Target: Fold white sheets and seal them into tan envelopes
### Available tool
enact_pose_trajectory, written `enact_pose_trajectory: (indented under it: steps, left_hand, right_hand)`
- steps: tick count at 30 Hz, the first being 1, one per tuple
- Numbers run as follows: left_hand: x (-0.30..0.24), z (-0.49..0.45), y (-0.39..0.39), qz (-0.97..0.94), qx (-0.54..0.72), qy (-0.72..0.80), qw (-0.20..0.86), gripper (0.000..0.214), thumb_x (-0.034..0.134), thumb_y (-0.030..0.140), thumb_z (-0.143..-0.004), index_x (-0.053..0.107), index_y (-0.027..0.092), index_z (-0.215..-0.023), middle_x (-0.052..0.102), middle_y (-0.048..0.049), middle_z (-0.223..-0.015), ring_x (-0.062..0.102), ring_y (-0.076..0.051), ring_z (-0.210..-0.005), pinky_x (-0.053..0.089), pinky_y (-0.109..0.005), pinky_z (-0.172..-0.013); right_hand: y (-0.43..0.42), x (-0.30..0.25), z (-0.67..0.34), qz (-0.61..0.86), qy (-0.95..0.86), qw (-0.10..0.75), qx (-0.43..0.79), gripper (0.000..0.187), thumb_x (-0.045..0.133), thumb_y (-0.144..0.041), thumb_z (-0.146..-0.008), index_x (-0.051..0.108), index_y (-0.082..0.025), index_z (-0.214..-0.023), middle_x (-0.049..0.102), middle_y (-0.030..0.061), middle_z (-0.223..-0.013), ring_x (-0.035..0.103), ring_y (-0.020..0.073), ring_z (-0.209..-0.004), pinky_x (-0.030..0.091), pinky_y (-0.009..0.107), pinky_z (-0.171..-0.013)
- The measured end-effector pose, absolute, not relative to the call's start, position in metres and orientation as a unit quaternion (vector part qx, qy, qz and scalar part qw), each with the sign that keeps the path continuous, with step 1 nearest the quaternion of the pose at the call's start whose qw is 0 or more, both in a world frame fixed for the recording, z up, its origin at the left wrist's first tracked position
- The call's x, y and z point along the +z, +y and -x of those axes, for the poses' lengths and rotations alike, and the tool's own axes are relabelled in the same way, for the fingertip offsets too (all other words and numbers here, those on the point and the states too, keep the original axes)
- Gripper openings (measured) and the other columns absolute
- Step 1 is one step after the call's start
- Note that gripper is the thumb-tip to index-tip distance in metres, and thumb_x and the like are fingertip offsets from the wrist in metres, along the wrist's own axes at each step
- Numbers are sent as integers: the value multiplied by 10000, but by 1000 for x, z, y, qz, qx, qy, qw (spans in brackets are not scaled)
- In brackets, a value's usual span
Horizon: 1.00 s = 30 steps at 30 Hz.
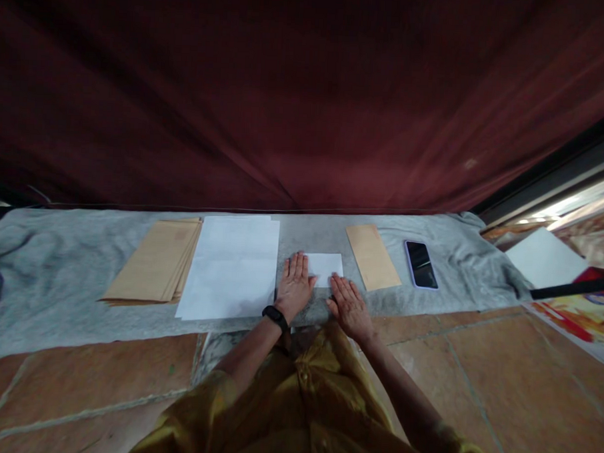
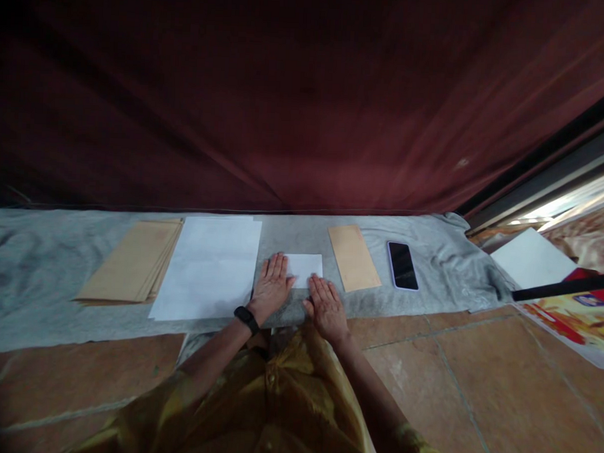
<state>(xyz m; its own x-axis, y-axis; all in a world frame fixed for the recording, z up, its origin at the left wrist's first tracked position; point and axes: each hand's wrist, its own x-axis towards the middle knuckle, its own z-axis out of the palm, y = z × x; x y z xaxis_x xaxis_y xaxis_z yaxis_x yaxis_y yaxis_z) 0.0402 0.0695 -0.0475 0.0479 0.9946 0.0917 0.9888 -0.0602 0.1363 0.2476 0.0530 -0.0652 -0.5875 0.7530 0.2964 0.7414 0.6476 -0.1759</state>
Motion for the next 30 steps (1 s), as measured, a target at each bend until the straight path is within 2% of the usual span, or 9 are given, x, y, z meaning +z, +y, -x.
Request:
enact_pose_trajectory:
  steps: [6, 12, 17, 24, 30]
  left_hand:
    - [-53, -41, 70, -723, 97, 684, 25, 681, 356, 413, -1003, 309, 2, -1545, 307, -241, -1616, 218, -327, -1539, 174, -560, -1245]
    - [-49, -39, 70, -725, 75, 683, 34, 647, 339, 336, -995, 305, -2, -1546, 284, -225, -1630, 184, -316, -1549, 146, -558, -1251]
    - [-50, -36, 67, -724, 90, 683, 30, 615, 319, 312, -1002, 300, 54, -1560, 299, -187, -1634, 197, -290, -1549, 173, -567, -1242]
    - [-56, -33, 59, -706, 128, 696, 19, 610, 324, 321, -1009, 326, 28, -1544, 330, -195, -1619, 233, -293, -1538, 243, -510, -1235]
    - [-60, -27, 56, -702, 136, 698, 29, 605, 327, 299, -1001, 327, 45, -1550, 342, -176, -1618, 245, -282, -1535, 262, -491, -1234]
  right_hand:
    - [70, -54, -230, 448, -875, 161, 83, 502, 356, -327, -1060, 432, -146, -1522, 485, 141, -1537, 425, 255, -1444, 267, 513, -1231]
    - [92, -55, -192, 446, -875, 157, 105, 482, 319, -294, -1060, 501, -143, -1479, 490, 118, -1538, 417, 240, -1449, 279, 469, -1233]
    - [91, -63, -192, 453, -874, 156, 87, 492, 325, -351, -1070, 477, -159, -1497, 435, 110, -1578, 366, 258, -1480, 285, 492, -1221]
    - [87, -68, -206, 480, -858, 174, 59, 504, 388, -349, -1053, 439, -169, -1521, 407, 127, -1592, 342, 277, -1491, 297, 505, -1208]
    - [85, -70, -215, 495, -849, 176, 59, 504, 362, -328, -1053, 429, -173, -1528, 391, 133, -1601, 361, 278, -1480, 310, 503, -1198]
